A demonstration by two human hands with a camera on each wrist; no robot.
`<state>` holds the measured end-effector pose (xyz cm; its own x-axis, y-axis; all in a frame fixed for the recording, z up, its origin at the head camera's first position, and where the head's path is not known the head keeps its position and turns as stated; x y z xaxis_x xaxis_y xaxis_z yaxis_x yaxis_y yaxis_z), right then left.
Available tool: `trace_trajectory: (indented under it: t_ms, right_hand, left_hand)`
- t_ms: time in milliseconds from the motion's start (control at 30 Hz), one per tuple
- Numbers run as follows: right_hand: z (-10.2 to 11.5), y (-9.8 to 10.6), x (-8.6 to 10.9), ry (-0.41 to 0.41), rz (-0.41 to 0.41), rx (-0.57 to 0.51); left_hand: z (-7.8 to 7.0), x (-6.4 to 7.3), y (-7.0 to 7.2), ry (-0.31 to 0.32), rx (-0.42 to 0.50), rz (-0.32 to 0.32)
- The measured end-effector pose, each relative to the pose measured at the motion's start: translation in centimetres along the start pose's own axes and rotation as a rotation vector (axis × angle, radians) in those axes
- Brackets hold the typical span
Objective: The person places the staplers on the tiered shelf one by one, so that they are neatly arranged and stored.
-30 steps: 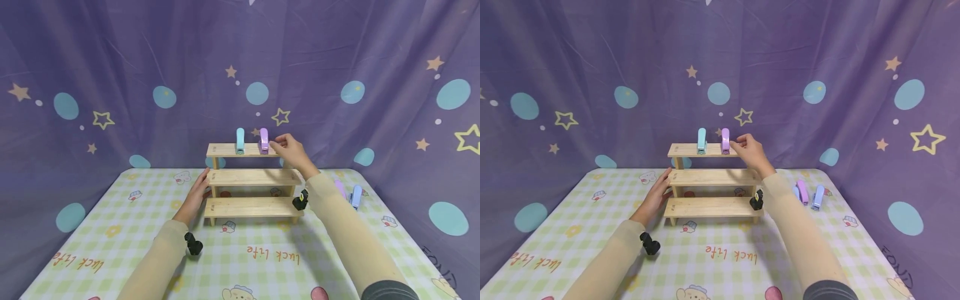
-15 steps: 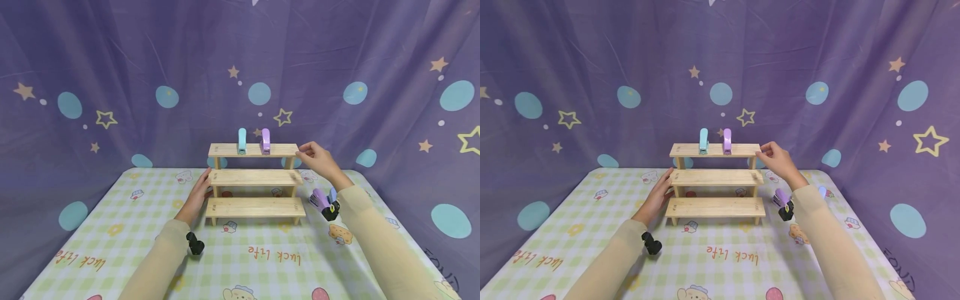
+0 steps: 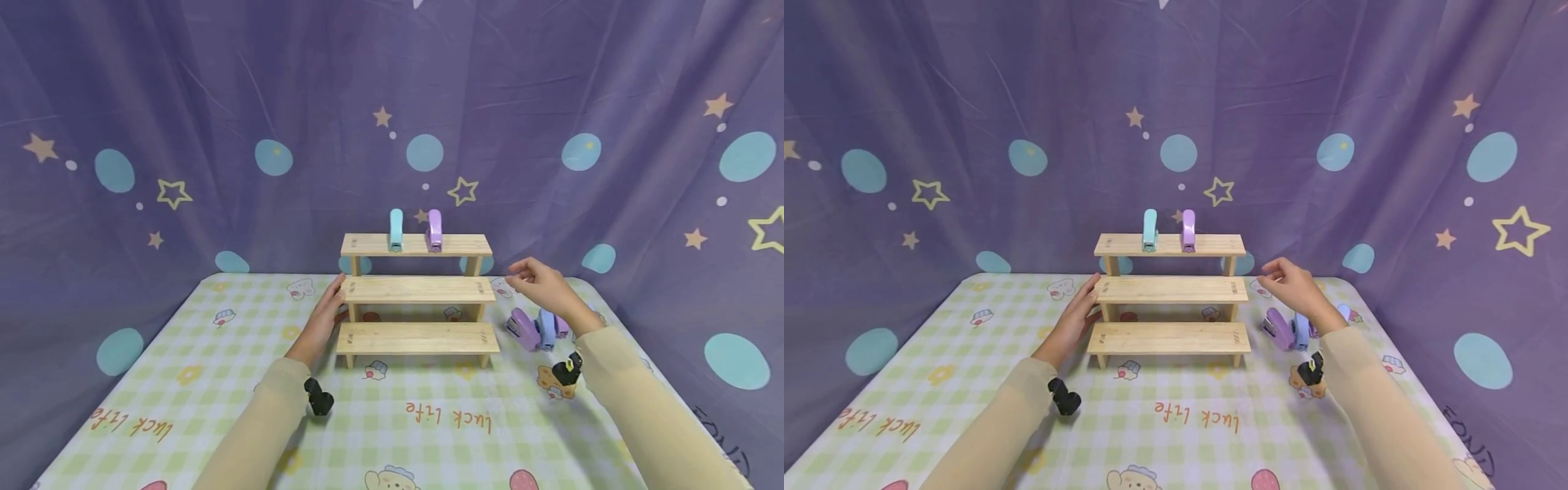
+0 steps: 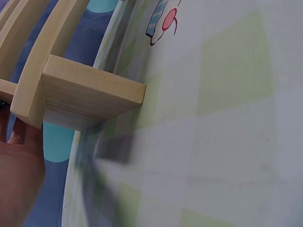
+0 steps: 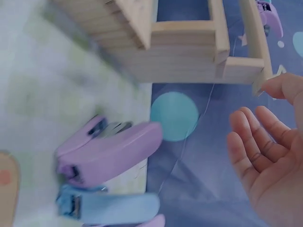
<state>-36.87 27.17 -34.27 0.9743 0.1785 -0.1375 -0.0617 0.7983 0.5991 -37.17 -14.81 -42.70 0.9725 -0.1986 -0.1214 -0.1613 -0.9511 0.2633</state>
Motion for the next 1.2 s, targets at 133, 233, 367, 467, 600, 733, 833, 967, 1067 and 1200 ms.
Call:
trace_trajectory:
  t_ms: [133,233,367,467,600,733,833,967,1067,1200]
  right_hand:
    - [-1.4,0.0,0.8,-0.019,0.017,0.001]
    - [-2.1,-0.1,1.4,-0.028,0.031,0.011]
    - [-3.1,-0.3,2.0,-0.029,0.048,0.023]
    - [-3.8,-0.6,2.5,-0.04,0.067,0.018]
    - [-5.0,-0.9,3.0,-0.061,0.069,0.021]
    - [-6.0,-0.9,3.4,-0.069,0.053,0.034]
    - [-6.6,-1.0,3.6,-0.067,0.059,0.043]
    - [-7.3,-1.2,4.1,-0.053,0.078,0.05]
    - [-7.4,-1.3,4.4,-0.048,0.086,0.054]
    - [-7.5,-1.7,4.8,-0.062,0.104,0.052]
  left_hand:
    - [-0.1,0.1,0.0,0.013,0.006,0.02]
    - [-0.2,0.1,-0.1,0.016,0.005,0.022]
    - [-0.3,0.2,-0.1,0.012,-0.012,0.007]
    - [-0.3,0.2,-0.1,0.004,-0.018,-0.008]
    - [-0.4,0.2,-0.2,-0.003,-0.006,-0.019]
    - [-0.4,0.2,-0.2,-0.003,0.004,-0.024]
    - [-0.4,0.2,-0.2,-0.001,0.007,-0.022]
    - [-0.4,0.2,-0.2,0.003,0.003,-0.014]
    - [-0.4,0.2,-0.1,-0.002,0.006,-0.016]
    - [-0.4,0.2,-0.1,-0.009,0.003,-0.019]
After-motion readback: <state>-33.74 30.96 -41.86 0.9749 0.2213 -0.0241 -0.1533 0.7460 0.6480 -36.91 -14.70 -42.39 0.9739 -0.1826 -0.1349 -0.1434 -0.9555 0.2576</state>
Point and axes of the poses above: each hand's wrist, its own x-axis away from the middle knuckle, its own y-axis out of the back of the hand, z = x × y, the point moved 6 cm from there along -x, towards the middle knuckle, and after that the axes turned 13 degrees about -x, right-handed, at the moved point
